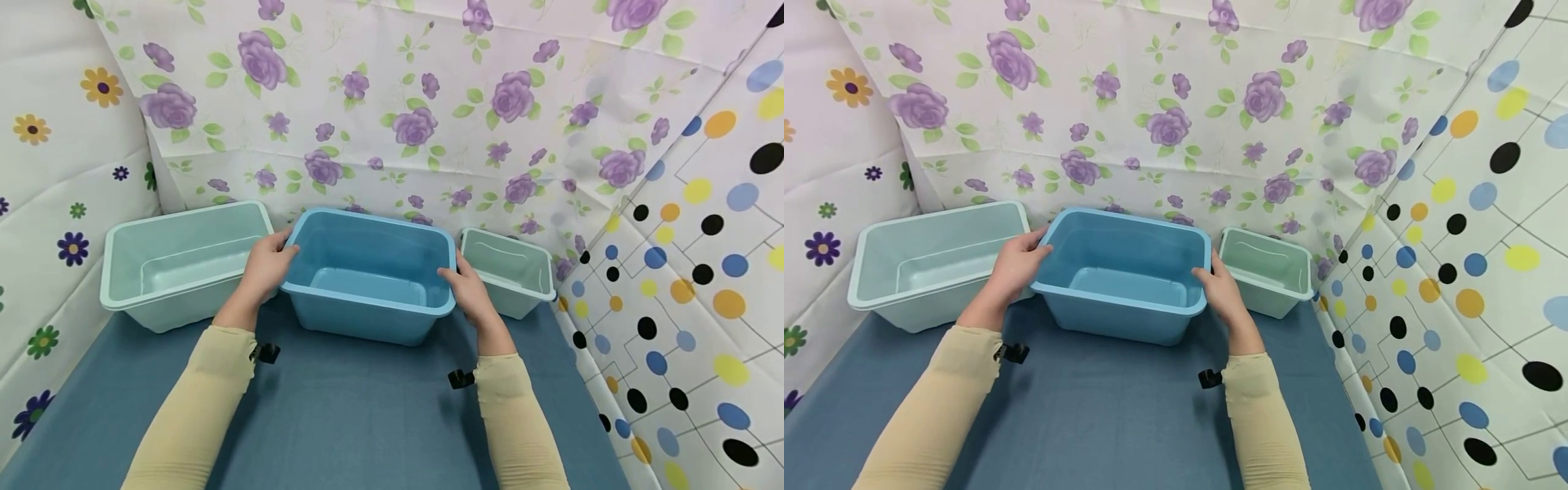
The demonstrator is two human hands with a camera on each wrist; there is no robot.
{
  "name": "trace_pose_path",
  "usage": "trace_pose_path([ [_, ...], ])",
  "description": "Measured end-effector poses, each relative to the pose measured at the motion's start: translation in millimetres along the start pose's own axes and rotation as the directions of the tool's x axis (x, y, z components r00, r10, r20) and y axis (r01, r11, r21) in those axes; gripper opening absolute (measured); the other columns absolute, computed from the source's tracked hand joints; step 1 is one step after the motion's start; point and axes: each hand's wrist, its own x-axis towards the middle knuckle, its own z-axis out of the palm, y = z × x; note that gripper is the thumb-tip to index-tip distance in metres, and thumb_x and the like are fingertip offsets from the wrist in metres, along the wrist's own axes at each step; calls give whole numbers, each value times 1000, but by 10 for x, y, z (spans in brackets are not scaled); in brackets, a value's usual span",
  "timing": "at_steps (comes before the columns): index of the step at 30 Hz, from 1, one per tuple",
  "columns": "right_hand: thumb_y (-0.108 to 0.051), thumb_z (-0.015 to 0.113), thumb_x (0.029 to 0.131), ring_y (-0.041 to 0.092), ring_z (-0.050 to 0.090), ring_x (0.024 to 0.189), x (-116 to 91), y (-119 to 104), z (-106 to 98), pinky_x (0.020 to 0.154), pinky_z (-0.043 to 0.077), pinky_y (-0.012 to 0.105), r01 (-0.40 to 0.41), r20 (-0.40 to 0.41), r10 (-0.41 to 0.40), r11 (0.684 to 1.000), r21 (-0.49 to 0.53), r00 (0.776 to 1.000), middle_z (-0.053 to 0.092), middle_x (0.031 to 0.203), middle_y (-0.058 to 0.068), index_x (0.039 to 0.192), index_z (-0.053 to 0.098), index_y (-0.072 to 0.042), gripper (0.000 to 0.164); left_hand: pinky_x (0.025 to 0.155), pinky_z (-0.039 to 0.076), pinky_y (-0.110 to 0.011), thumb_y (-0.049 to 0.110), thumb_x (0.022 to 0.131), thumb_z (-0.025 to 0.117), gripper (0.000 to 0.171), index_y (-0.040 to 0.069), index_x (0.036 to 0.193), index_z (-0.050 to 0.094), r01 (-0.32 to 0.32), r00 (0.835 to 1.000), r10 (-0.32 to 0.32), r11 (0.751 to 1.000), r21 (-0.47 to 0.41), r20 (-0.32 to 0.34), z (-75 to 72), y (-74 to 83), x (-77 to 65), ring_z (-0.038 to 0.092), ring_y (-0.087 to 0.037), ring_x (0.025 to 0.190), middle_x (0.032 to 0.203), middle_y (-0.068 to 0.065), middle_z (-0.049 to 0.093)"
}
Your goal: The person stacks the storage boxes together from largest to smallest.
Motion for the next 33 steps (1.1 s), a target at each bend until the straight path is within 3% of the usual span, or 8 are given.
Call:
trace_pose_path([
  [15,-30,58,116,37,24,168,-19,10,4,127,36,65,10,-18,-10,1000,27,1000,20,185,8,180,21,-21,75,128,36,-60,18,119,53,61,0,173,31,20,999,-22,999,-47,-38,25,16,-120,32,-42,164,177,-25,32],
  [24,-27,56,116,34,21,169,-29,-2,-4,128,34,62,24,-3,-24,1000,20,1000,18,185,8,180,20,-21,73,126,39,-61,16,117,54,60,1,172,34,38,997,-42,997,-70,-67,22,29,-191,37,-43,161,174,-27,37],
  [33,-25,55,117,33,21,169,-40,18,-28,128,35,61,30,15,-30,999,14,999,20,185,7,179,22,-20,70,126,38,-61,14,117,55,60,-1,171,35,38,996,-43,997,-60,-82,46,41,-270,34,-42,163,175,-27,35],
])
